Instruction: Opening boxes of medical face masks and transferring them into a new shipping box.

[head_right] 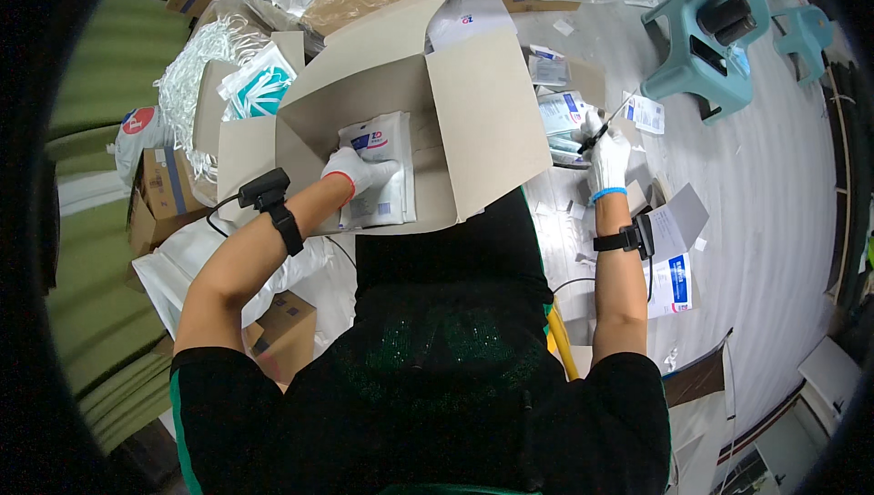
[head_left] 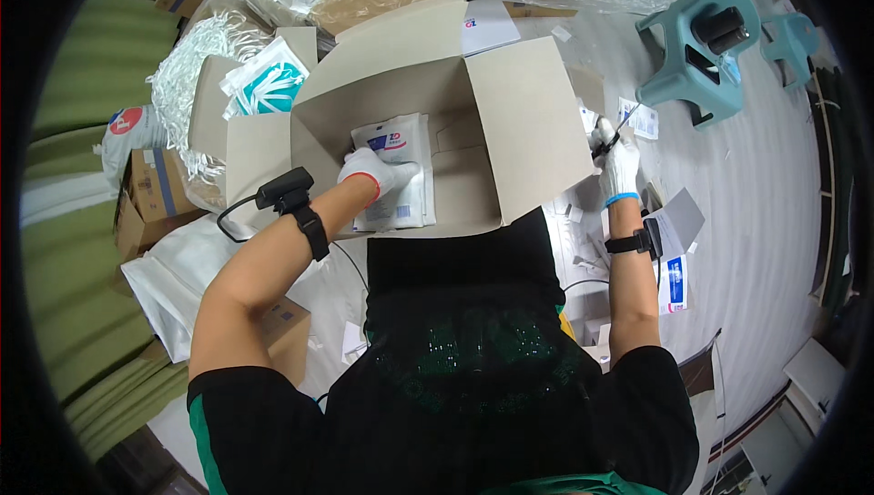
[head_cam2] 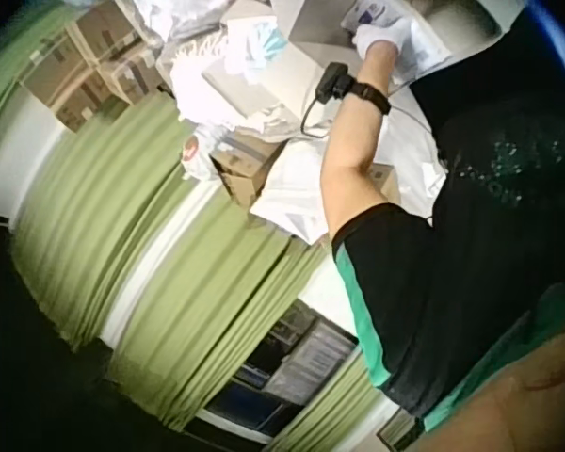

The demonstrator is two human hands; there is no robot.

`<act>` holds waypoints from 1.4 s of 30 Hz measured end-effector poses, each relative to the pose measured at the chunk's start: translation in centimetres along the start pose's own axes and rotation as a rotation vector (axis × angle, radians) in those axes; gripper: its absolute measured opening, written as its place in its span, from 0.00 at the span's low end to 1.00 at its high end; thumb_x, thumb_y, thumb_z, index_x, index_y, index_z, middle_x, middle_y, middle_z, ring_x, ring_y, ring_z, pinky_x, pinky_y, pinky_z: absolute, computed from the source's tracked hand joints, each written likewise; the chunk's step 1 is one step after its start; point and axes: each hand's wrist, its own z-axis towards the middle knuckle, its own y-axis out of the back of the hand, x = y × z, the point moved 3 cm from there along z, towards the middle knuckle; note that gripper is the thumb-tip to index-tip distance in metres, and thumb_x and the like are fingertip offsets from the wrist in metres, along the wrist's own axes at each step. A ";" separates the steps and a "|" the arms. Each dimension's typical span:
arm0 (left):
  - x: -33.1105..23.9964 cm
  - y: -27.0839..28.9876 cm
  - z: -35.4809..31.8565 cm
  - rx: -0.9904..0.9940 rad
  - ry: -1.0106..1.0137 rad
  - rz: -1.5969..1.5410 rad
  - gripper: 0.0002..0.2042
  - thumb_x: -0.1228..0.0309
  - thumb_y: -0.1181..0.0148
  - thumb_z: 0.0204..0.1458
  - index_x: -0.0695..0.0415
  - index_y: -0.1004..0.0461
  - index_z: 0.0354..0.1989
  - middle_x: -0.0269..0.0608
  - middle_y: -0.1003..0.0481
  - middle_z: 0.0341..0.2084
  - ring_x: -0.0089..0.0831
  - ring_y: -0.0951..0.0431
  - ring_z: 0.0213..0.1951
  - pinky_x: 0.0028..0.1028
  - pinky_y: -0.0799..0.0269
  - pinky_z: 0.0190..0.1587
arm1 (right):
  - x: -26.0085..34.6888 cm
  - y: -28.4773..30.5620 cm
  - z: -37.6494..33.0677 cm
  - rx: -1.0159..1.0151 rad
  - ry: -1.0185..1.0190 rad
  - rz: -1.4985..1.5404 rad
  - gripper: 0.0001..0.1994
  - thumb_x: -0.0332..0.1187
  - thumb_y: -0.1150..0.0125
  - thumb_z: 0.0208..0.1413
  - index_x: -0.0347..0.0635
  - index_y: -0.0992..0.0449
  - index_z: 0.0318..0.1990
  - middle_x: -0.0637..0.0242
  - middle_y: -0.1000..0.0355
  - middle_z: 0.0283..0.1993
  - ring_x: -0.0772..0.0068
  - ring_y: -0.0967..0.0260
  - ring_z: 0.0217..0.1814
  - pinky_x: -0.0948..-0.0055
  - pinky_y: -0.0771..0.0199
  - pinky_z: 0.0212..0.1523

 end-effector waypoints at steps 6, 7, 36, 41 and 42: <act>1.6 -2.0 2.8 0.055 -0.071 -0.172 0.38 0.45 0.28 0.42 0.62 0.24 0.57 0.45 0.22 0.54 0.33 0.21 0.54 0.28 0.28 0.56 | 10.5 -5.4 -4.7 0.129 0.214 -0.002 0.18 0.42 0.32 0.60 0.36 0.23 0.46 0.63 0.20 0.35 0.76 0.25 0.27 0.80 0.35 0.22; 1.1 -1.5 2.3 0.044 -0.076 -0.200 0.36 0.47 0.28 0.43 0.61 0.24 0.56 0.43 0.21 0.53 0.31 0.21 0.54 0.27 0.29 0.56 | 12.0 -6.1 -5.7 0.130 0.256 0.042 0.18 0.42 0.32 0.60 0.36 0.24 0.47 0.62 0.20 0.36 0.76 0.25 0.28 0.81 0.35 0.22; -0.8 2.4 -4.9 -0.267 -0.441 0.174 0.26 0.55 0.33 0.48 0.57 0.29 0.51 0.54 0.21 0.45 0.48 0.19 0.47 0.41 0.24 0.51 | 17.8 -15.6 -22.5 0.594 0.556 -0.646 0.22 0.39 0.24 0.50 0.37 0.24 0.48 0.68 0.26 0.28 0.82 0.30 0.29 0.76 0.27 0.33; -1.9 3.2 -5.1 -0.159 -0.424 0.318 0.17 0.60 0.34 0.49 0.59 0.23 0.42 0.52 0.19 0.40 0.45 0.17 0.43 0.41 0.22 0.46 | 18.2 -15.8 -24.1 0.671 0.582 -0.594 0.19 0.35 0.26 0.53 0.38 0.25 0.48 0.70 0.26 0.31 0.81 0.31 0.27 0.78 0.28 0.31; -1.7 3.1 -5.3 -0.272 -0.491 0.325 0.14 0.62 0.36 0.49 0.59 0.23 0.39 0.51 0.19 0.38 0.44 0.17 0.42 0.41 0.22 0.44 | 18.5 -15.7 -24.9 0.700 0.558 -0.573 0.18 0.34 0.26 0.53 0.38 0.25 0.48 0.70 0.26 0.32 0.81 0.31 0.27 0.78 0.28 0.31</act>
